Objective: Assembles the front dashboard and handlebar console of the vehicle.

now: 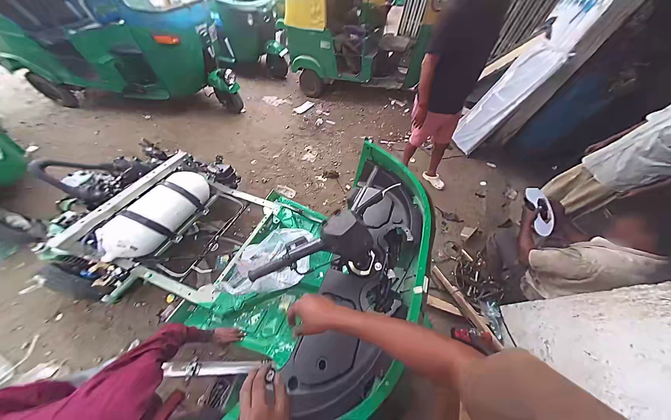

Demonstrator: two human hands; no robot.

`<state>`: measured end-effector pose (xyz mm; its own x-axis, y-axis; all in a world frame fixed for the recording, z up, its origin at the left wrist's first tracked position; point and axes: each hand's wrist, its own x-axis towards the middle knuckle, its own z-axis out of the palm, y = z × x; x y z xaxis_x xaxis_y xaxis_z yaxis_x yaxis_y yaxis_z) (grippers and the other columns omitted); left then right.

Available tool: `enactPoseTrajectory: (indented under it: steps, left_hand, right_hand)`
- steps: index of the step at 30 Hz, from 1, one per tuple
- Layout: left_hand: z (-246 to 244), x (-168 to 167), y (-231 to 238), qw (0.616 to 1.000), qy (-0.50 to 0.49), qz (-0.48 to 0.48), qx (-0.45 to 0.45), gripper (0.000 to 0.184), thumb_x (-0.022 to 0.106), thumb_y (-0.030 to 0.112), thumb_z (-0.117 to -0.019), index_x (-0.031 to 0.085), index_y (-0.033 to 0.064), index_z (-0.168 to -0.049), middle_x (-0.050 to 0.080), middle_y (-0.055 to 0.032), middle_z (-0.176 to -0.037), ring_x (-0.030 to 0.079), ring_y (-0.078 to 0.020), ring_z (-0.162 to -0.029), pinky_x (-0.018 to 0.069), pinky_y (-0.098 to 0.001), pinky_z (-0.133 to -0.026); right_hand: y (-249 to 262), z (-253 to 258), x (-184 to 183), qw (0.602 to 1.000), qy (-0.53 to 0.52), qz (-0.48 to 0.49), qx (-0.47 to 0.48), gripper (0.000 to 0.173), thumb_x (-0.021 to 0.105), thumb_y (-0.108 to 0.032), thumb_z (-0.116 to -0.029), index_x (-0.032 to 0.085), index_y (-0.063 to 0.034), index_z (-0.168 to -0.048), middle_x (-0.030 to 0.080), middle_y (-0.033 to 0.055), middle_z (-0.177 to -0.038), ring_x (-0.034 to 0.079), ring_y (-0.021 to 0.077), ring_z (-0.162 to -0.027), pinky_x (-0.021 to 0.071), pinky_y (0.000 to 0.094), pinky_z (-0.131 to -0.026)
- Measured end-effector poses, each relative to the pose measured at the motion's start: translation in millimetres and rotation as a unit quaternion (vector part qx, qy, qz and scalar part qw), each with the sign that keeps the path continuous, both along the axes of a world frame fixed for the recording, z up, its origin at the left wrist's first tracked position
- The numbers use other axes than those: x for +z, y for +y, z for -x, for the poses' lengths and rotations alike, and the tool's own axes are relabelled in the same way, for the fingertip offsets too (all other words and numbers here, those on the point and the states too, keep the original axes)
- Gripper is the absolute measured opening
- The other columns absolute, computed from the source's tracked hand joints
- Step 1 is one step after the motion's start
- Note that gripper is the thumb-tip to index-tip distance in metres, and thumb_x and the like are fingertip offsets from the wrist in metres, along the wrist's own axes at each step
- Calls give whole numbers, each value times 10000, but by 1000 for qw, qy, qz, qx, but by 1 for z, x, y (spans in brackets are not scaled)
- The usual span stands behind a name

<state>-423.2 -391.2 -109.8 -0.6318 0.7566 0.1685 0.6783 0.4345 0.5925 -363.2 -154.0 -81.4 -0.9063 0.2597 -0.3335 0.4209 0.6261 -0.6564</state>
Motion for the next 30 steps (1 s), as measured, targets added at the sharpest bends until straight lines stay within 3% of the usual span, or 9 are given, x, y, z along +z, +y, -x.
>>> enactPoseTrajectory:
  steps: [3, 6, 8, 11, 15, 18, 23, 26, 30]
  left_hand:
    - [5, 5, -31, 998, -58, 28, -13, 304, 649, 174, -974, 699, 8, -1224, 702, -190, -1191, 701, -309, -1070, 582, -481, -940]
    - [21, 4, 4, 986, -131, 44, -93, 289, 642, 187, -994, 697, 96, -1262, 710, -83, -1217, 699, -205, -1078, 582, -427, -963]
    - [27, 4, 16, 971, -136, 93, -173, 290, 651, 169, -990, 695, 126, -1274, 703, -54, -1252, 656, -221, -1145, 522, -458, -1015]
    - [27, -18, 38, 927, -118, 155, -320, 289, 690, 91, -946, 707, 87, -1234, 727, -108, -1158, 704, -261, -1058, 568, -496, -963]
    - [15, -34, 56, 861, -58, 232, -449, 229, 703, 86, -917, 727, 109, -1144, 749, -88, -1052, 717, -279, -999, 562, -526, -928]
    - [7, -37, 61, 848, -46, 249, -466, 210, 703, 76, -919, 735, 102, -1125, 753, -87, -1060, 719, -275, -998, 557, -520, -944]
    - [3, -41, 60, 837, -25, 283, -467, 195, 699, 76, -912, 734, 77, -1104, 744, -119, -1045, 717, -315, -985, 561, -556, -912]
    - [-2, -41, 61, 817, -6, 301, -492, 197, 687, 65, -917, 733, 100, -1105, 743, -105, -1073, 713, -312, -1019, 560, -550, -927]
    - [-8, -45, 64, 806, -3, 319, -499, 240, 685, 61, -909, 712, 97, -1145, 729, -119, -1114, 699, -320, -1065, 557, -544, -946]
  right_hand:
    - [-35, -86, 9, 991, -65, -13, -119, 179, 717, -290, -943, 753, -160, -1061, 739, 74, -941, 709, 274, -872, 571, 575, -778]
    - [-29, -158, 21, 962, -44, -87, -253, 164, 709, -313, -965, 748, -173, -1040, 671, 65, -753, 638, 265, -667, 533, 558, -638]
    - [-45, -191, 14, 953, -33, -80, -291, 173, 722, -307, -964, 744, -159, -1051, 649, 68, -719, 616, 257, -633, 526, 554, -624]
    - [-65, -217, -4, 941, 12, -83, -328, 149, 724, -280, -959, 757, -161, -1043, 661, 60, -733, 601, 234, -615, 512, 530, -612]
    - [-75, -215, -29, 914, 92, -196, -343, 212, 644, -307, -978, 763, -154, -1062, 704, 82, -800, 641, 288, -649, 492, 546, -573]
    - [-76, -209, -33, 912, 67, -243, -324, 228, 633, -330, -986, 759, -155, -1059, 761, 74, -954, 733, 302, -814, 547, 567, -637]
    - [-77, -211, -34, 899, 121, -251, -337, 206, 640, -292, -983, 762, -132, -1024, 758, 71, -922, 725, 283, -762, 544, 526, -595]
    - [-76, -205, -31, 922, 44, -236, -303, 202, 639, -301, -980, 744, -141, -1044, 747, 84, -939, 731, 301, -824, 552, 547, -634]
    - [-69, -175, -20, 975, -129, -132, -124, 241, 767, -372, -872, 713, -144, -927, 703, 96, -843, 693, 334, -812, 532, 576, -664]
